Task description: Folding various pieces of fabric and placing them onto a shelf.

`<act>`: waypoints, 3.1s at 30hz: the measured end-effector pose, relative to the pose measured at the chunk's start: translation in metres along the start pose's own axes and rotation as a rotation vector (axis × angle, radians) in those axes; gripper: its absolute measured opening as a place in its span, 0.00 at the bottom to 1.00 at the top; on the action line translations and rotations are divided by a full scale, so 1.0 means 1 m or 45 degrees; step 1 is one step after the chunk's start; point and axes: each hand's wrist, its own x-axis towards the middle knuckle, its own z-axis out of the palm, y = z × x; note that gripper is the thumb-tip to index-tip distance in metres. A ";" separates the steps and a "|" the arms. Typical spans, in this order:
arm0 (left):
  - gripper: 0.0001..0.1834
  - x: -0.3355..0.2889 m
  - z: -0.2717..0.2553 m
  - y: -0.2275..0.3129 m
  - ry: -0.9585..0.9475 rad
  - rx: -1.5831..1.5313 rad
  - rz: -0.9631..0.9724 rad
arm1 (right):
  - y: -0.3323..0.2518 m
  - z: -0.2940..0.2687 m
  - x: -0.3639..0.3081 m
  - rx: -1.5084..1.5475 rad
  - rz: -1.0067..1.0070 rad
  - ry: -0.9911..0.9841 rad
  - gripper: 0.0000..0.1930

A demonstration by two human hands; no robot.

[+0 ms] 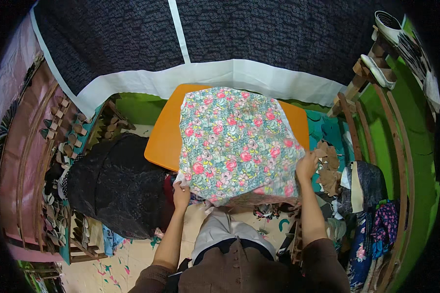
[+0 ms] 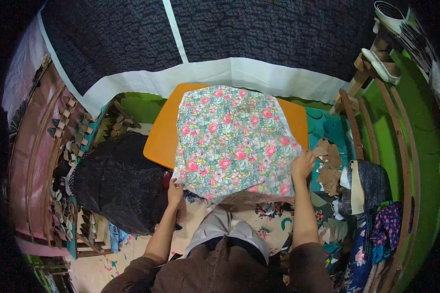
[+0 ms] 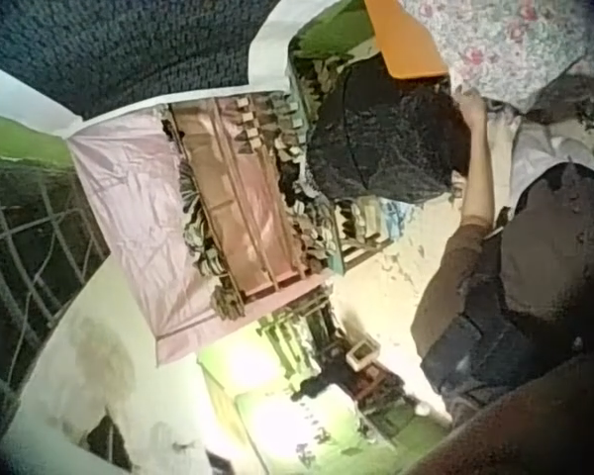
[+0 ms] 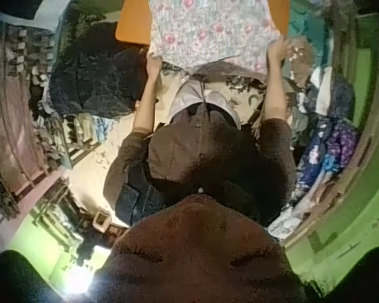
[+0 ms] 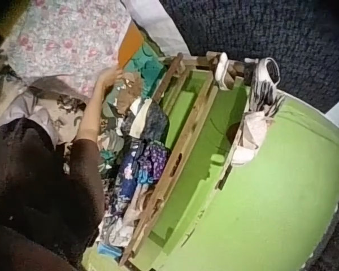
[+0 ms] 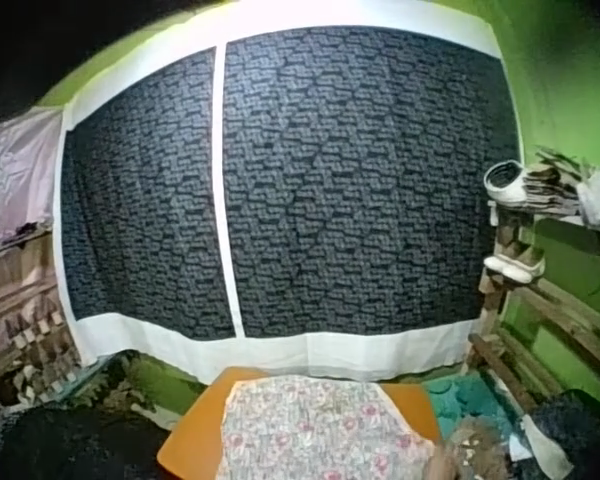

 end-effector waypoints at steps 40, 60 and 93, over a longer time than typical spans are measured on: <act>0.10 0.105 0.055 0.086 0.397 0.595 0.270 | -0.063 0.136 0.098 -0.152 -0.035 0.069 0.11; 0.22 0.108 0.005 0.074 -0.435 -0.036 0.001 | -0.012 0.082 0.085 0.208 0.060 -0.502 0.24; 0.39 0.047 -0.130 0.109 -0.358 -0.863 0.679 | 0.030 -0.079 0.032 2.148 0.013 -0.277 0.13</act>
